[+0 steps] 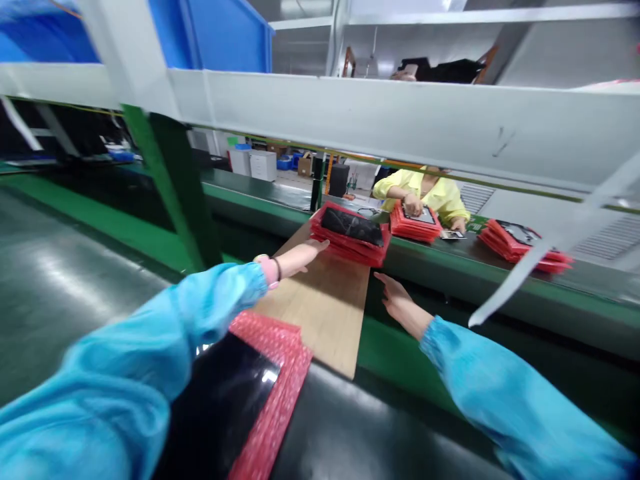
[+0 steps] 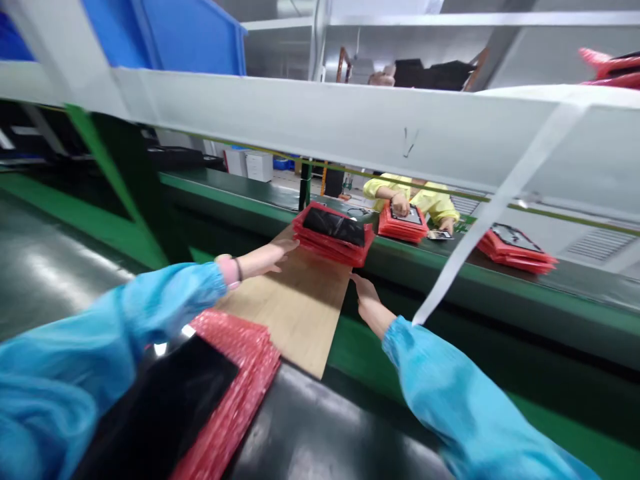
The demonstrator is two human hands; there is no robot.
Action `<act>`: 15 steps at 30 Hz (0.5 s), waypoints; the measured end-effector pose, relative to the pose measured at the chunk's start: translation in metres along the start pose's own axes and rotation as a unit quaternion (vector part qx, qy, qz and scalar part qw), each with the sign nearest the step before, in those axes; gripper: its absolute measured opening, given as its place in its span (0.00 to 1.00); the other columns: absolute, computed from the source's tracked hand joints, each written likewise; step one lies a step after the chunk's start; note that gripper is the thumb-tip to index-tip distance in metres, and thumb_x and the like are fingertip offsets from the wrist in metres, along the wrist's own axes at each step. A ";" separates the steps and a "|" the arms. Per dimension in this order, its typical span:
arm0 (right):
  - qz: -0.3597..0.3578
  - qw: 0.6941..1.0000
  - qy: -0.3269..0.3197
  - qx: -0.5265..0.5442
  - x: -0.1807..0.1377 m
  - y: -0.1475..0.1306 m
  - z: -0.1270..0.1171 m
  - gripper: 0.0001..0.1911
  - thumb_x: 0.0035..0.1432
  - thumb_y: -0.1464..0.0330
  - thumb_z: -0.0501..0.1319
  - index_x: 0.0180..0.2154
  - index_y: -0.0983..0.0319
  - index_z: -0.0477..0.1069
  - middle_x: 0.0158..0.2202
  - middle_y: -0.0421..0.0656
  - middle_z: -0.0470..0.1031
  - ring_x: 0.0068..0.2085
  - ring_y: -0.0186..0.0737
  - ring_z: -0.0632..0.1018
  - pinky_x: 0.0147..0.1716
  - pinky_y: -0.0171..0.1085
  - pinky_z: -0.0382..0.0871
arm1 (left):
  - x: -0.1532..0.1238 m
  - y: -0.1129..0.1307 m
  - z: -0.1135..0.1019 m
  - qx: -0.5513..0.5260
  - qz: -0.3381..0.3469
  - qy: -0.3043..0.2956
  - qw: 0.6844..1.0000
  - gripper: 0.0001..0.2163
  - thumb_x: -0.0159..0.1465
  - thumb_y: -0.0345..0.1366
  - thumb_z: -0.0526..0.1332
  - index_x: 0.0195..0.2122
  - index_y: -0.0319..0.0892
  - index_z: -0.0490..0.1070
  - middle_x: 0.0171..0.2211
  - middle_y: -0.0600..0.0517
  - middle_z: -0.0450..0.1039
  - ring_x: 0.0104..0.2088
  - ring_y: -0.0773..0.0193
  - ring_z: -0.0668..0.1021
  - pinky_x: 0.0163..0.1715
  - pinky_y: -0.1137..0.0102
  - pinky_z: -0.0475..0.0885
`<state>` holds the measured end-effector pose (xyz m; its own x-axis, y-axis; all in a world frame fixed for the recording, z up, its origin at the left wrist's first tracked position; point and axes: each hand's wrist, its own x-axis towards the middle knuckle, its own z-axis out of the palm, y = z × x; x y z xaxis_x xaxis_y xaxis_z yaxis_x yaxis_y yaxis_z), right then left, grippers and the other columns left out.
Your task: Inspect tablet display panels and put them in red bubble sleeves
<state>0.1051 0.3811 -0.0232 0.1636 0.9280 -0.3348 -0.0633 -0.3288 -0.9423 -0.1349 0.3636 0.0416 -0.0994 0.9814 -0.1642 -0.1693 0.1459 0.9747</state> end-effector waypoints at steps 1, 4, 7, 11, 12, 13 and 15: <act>0.003 1.000 -0.020 0.001 -0.033 0.013 -0.004 0.16 0.64 0.63 0.59 0.52 0.60 0.68 0.57 0.48 0.67 0.54 0.48 0.72 0.52 0.52 0.67 | -0.029 0.002 -0.021 0.029 -0.011 -0.001 1.000 0.12 0.62 0.38 0.64 0.45 0.39 0.73 0.47 0.46 0.74 0.47 0.56 0.76 0.48 0.56 0.72; 0.043 0.994 -0.098 0.022 -0.139 0.065 -0.017 0.10 0.58 0.64 0.62 0.42 0.56 0.72 0.59 0.45 0.68 0.62 0.45 0.66 0.60 0.44 0.58 | -0.111 0.000 -0.098 0.086 -0.036 0.038 0.995 0.12 0.55 0.40 0.69 0.38 0.41 0.77 0.39 0.48 0.78 0.53 0.52 0.74 0.51 0.66 0.69; 0.119 0.980 -0.154 0.053 -0.229 0.122 -0.020 0.22 0.43 0.59 0.69 0.42 0.57 0.71 0.59 0.49 0.69 0.61 0.51 0.67 0.58 0.45 0.62 | -0.176 -0.025 -0.169 0.113 -0.117 0.091 0.982 0.18 0.47 0.49 0.71 0.30 0.40 0.76 0.36 0.45 0.79 0.55 0.44 0.72 0.47 0.63 0.71; 0.183 0.962 -0.186 0.086 -0.291 0.170 0.005 0.32 0.41 0.52 0.70 0.45 0.61 0.70 0.60 0.57 0.67 0.62 0.57 0.66 0.54 0.53 0.65 | -0.233 -0.079 -0.202 0.071 -0.245 0.027 0.966 0.27 0.41 0.61 0.69 0.29 0.41 0.76 0.35 0.42 0.81 0.45 0.42 0.79 0.43 0.59 0.75; 0.180 0.960 -0.191 0.098 -0.297 0.175 0.017 0.31 0.42 0.52 0.70 0.46 0.60 0.69 0.59 0.55 0.68 0.62 0.56 0.65 0.54 0.53 0.65 | -0.242 -0.090 -0.200 0.055 -0.267 0.007 0.962 0.27 0.42 0.61 0.68 0.30 0.41 0.77 0.35 0.42 0.81 0.41 0.43 0.80 0.42 0.59 0.75; 0.174 0.958 -0.199 0.112 -0.302 0.178 0.030 0.31 0.43 0.52 0.70 0.46 0.60 0.69 0.58 0.53 0.70 0.62 0.54 0.67 0.54 0.52 0.65 | -0.249 -0.098 -0.196 0.041 -0.284 -0.008 0.958 0.26 0.44 0.61 0.68 0.30 0.41 0.77 0.34 0.42 0.81 0.38 0.45 0.81 0.41 0.60 0.76; 0.164 0.951 -0.221 0.143 -0.309 0.179 0.059 0.29 0.44 0.54 0.70 0.46 0.59 0.70 0.52 0.50 0.76 0.57 0.52 0.72 0.52 0.49 0.67 | -0.258 -0.106 -0.187 0.020 -0.306 -0.027 0.952 0.24 0.47 0.59 0.67 0.30 0.40 0.78 0.32 0.41 0.81 0.32 0.48 0.82 0.38 0.61 0.77</act>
<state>-0.0147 0.0462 -0.0883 -0.3378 0.7875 -0.5155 -0.3157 -0.6108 -0.7261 -0.2749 0.0720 -0.0481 0.0561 0.7166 -0.6952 -0.1426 0.6949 0.7048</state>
